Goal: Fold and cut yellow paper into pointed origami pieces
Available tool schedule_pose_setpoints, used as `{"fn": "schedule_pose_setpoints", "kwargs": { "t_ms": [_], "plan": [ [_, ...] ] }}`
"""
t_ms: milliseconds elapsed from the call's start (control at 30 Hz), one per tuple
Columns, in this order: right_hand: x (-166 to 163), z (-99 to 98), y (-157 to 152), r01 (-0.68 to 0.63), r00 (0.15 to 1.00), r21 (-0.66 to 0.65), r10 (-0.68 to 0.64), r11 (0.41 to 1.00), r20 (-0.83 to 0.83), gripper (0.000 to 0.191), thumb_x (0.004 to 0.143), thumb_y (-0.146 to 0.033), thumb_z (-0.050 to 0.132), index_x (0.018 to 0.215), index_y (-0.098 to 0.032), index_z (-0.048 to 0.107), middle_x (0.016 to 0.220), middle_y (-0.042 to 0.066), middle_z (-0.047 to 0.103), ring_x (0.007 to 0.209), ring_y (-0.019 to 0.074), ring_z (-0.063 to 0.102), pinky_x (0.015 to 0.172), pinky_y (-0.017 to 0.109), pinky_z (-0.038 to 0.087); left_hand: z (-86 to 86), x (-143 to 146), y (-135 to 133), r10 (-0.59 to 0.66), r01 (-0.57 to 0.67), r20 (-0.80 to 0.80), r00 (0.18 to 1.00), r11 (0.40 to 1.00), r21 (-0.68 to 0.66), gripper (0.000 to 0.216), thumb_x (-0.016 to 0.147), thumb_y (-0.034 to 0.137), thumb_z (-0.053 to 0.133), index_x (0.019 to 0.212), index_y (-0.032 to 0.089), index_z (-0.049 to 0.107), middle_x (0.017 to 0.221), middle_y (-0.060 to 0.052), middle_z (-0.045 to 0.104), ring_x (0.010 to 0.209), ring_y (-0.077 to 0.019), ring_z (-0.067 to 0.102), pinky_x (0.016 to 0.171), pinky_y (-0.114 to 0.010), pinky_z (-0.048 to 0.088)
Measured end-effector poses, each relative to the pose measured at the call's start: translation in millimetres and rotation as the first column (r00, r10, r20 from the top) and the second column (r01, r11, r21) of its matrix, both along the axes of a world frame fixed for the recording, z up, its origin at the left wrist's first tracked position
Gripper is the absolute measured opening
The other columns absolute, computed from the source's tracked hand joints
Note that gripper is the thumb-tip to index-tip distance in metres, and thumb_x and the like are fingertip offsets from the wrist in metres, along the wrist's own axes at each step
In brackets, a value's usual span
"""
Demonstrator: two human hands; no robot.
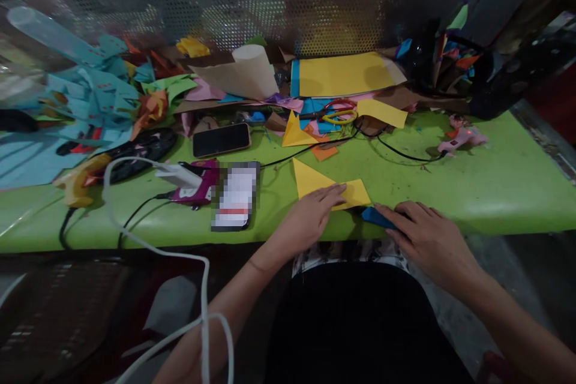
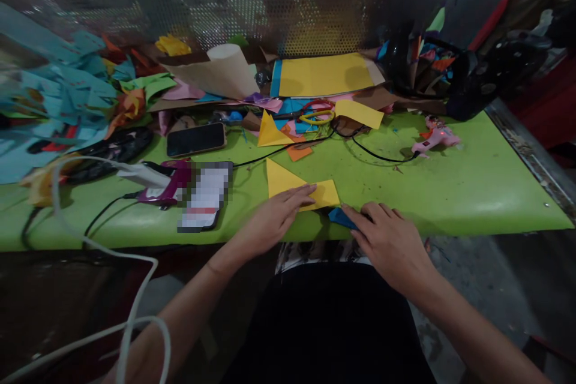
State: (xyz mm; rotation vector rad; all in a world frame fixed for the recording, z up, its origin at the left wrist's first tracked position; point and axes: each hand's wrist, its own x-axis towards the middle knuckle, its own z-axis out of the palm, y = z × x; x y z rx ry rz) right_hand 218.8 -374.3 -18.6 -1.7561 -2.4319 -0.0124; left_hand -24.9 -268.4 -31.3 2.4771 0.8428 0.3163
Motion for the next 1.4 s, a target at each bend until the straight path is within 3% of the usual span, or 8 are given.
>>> {"fn": "schedule_pose_setpoints", "kwargs": {
  "t_ms": [133,267,400,733,1033,1200,1400],
  "plan": [
    [1.8,-0.7,-1.2,0.013,0.999,0.044,-0.015,0.999,0.043,0.040,0.098,-0.030,0.047,0.138,-0.025,0.052,0.098,0.008,0.062,0.081,0.0229,0.061,0.068,0.036,0.046,-6.8,-5.3,13.3,-0.032,0.032,0.000,0.999,0.999,0.029,0.049,0.090,0.003,0.034,0.128,0.024,0.059,0.145,-0.001,0.054,0.136,-0.0138,0.047,0.115,-0.037,0.036],
    [0.8,-2.9,-1.9,0.011,0.999,0.056,-0.013,0.998,0.038,0.040,0.098,-0.029,0.047,0.137,-0.024,0.054,0.097,0.009,0.062,0.081,0.0237,0.059,0.069,0.036,0.045,-13.4,-7.9,16.5,-0.099,0.103,-0.078,0.992,0.993,0.053,0.060,0.088,0.001,0.034,0.140,0.029,0.048,0.153,0.001,0.044,0.142,-0.0126,0.038,0.121,-0.042,0.023],
    [-5.2,-6.5,-1.9,-0.018,1.000,0.038,0.019,0.999,-0.025,0.039,0.098,-0.030,0.047,0.135,-0.022,0.055,0.098,0.010,0.062,0.083,0.0235,0.058,0.072,0.037,0.047,-14.4,-8.5,16.0,-0.114,0.118,-0.089,0.990,0.992,0.043,0.063,0.087,0.001,0.033,0.142,0.030,0.046,0.155,0.001,0.041,0.144,-0.0114,0.034,0.121,-0.041,0.021],
    [-28.2,-8.5,5.0,-0.055,0.997,0.042,0.057,0.998,-0.057,0.039,0.096,-0.027,0.051,0.134,-0.020,0.055,0.099,0.010,0.063,0.084,0.0246,0.059,0.073,0.039,0.048,-2.2,-11.2,20.6,-0.156,0.147,-0.052,0.986,0.978,-0.148,0.066,0.088,-0.001,0.029,0.145,0.029,0.042,0.157,0.002,0.036,0.147,-0.0094,0.026,0.123,-0.042,0.013],
    [-59.1,-7.8,13.4,-0.078,0.996,0.026,0.079,0.997,-0.037,0.039,0.092,-0.024,0.056,0.131,-0.019,0.057,0.095,0.009,0.063,0.086,0.0260,0.059,0.072,0.039,0.048,-1.4,-12.4,29.5,-0.193,0.186,-0.003,0.981,0.952,-0.244,0.061,0.092,0.004,0.031,0.144,0.035,0.043,0.157,0.001,0.036,0.147,-0.0116,0.028,0.123,-0.045,0.012],
    [-69.8,-6.5,16.9,-0.107,0.994,0.032,0.108,0.994,-0.025,0.039,0.091,-0.024,0.058,0.130,-0.018,0.058,0.095,0.010,0.063,0.087,0.0264,0.060,0.072,0.039,0.048,1.2,-14.8,34.5,-0.192,0.193,0.031,0.981,0.936,-0.295,0.054,0.096,0.009,0.031,0.143,0.031,0.046,0.157,-0.002,0.037,0.146,-0.0124,0.029,0.123,-0.043,0.012],
    [-65.8,-8.0,9.6,-0.201,0.977,-0.006,0.199,0.980,-0.080,0.041,0.090,-0.025,0.059,0.131,-0.022,0.058,0.095,0.009,0.063,0.084,0.0253,0.060,0.073,0.039,0.049,-0.3,-18.4,38.6,-0.173,0.213,0.150,0.973,0.923,-0.320,0.052,0.094,0.010,0.034,0.140,0.029,0.049,0.153,-0.002,0.044,0.143,-0.0133,0.036,0.121,-0.040,0.021]
  ]
}}
